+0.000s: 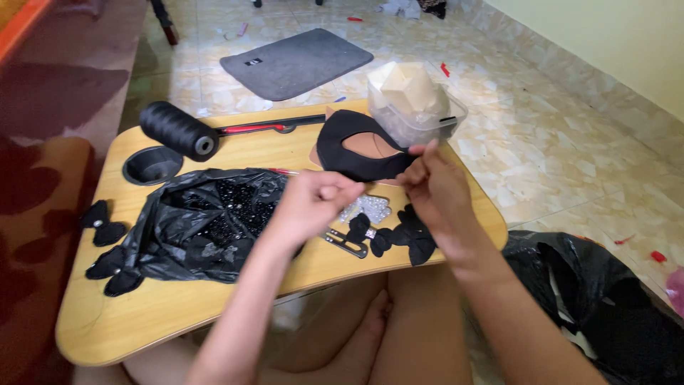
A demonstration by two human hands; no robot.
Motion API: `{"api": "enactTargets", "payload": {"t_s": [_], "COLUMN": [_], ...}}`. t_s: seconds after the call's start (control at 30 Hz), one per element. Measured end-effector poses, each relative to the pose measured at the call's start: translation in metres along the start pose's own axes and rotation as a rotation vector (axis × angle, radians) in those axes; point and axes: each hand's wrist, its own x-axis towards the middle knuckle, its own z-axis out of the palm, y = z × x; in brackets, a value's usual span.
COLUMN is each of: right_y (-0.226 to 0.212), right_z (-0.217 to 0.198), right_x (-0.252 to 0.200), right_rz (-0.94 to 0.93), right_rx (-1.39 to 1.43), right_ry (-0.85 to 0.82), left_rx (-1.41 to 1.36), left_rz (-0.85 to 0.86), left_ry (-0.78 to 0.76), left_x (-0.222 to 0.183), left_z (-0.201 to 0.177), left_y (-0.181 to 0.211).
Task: Sewing decorative beads onto black fabric bows on a small work table.
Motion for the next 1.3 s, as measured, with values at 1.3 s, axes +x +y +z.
{"api": "enactTargets", "payload": {"t_s": [1.3], "right_y": [-0.026], "right_z": [-0.100], "right_x": [0.048], "right_rz": [-0.013], "right_rx": [0.280], "right_ry": [0.011], "left_rx": [-1.430], "left_rz": [-0.065], "left_ry": [0.869], "left_x": [-0.073], "left_z": [-0.146], "left_y": [-0.043]}}
